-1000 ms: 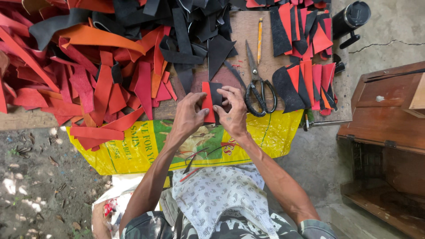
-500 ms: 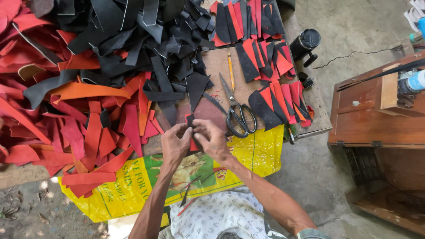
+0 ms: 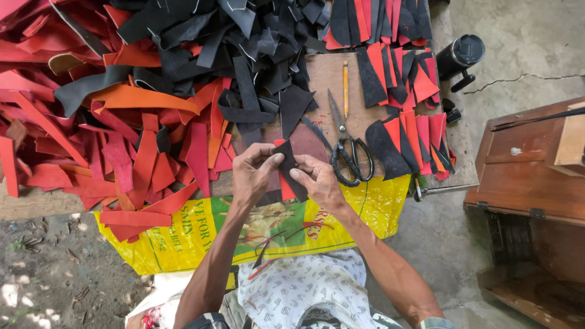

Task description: The person repeatedly picks red and black rubber pieces from piles on a table, aligns them on a small wooden board, and stacks the assembled pairs. The person handles the pieces by hand without using tools.

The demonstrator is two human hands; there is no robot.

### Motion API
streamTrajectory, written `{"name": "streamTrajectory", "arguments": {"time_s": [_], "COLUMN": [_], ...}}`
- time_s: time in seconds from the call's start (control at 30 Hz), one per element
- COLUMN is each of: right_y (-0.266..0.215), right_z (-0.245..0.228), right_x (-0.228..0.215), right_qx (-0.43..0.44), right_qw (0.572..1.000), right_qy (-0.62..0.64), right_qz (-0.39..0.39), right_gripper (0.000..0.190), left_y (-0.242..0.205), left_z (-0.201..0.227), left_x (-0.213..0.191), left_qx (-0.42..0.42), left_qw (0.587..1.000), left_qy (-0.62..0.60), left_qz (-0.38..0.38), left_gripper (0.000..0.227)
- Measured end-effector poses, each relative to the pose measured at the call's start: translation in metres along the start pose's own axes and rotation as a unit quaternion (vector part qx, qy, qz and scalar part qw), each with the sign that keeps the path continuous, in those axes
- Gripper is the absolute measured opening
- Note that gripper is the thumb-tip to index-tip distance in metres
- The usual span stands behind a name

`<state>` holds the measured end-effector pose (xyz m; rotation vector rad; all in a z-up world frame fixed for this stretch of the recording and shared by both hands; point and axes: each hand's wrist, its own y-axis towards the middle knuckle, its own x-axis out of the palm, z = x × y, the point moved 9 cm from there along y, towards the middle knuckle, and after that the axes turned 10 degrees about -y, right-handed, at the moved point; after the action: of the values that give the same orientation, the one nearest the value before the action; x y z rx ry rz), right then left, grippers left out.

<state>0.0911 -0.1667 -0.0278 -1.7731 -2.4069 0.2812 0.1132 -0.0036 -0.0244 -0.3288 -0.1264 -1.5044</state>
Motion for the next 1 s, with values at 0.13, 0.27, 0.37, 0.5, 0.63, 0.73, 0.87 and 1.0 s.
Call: {"name": "streamTrajectory", "arguments": {"time_s": [0.13, 0.27, 0.37, 0.5, 0.63, 0.73, 0.87, 1.0], "right_y": [-0.006, -0.008, 0.001, 0.003, -0.007, -0.019, -0.023, 0.000], "right_z": [0.010, 0.022, 0.031, 0.029, 0.022, 0.014, 0.008, -0.003], "right_x": [0.016, 0.020, 0.009, -0.004, -0.006, 0.002, 0.017, 0.007], "right_qx": [0.107, 0.124, 0.101, 0.053, 0.052, 0.057, 0.049, 0.032], "right_qw": [0.941, 0.920, 0.952, 0.991, 0.998, 0.997, 0.991, 0.996], "right_qy": [0.315, 0.363, 0.285, 0.119, 0.008, 0.011, 0.102, 0.073], "right_qz": [-0.064, -0.080, -0.041, 0.012, 0.035, 0.050, 0.074, 0.041], "right_gripper": [0.049, 0.051, 0.049, 0.046, 0.041, 0.038, 0.034, 0.028], "left_y": [0.015, 0.019, 0.022, 0.024, 0.017, 0.006, 0.005, 0.007], "left_z": [0.004, 0.005, 0.005, 0.015, 0.023, 0.019, -0.001, 0.014], "left_x": [-0.002, 0.000, 0.003, 0.005, 0.007, 0.005, 0.000, 0.001], "left_qx": [0.009, 0.008, -0.022, -0.031, -0.046, -0.046, -0.040, 0.053], "left_qw": [0.999, 1.000, 0.998, 0.999, 0.998, 0.994, 0.924, 0.976], "left_qy": [-0.023, -0.027, -0.049, 0.018, 0.007, -0.103, -0.373, -0.195], "left_qz": [0.028, 0.006, -0.014, -0.021, -0.034, -0.008, 0.068, 0.074], "left_gripper": [0.013, 0.012, 0.013, 0.013, 0.034, 0.037, 0.029, 0.027]}}
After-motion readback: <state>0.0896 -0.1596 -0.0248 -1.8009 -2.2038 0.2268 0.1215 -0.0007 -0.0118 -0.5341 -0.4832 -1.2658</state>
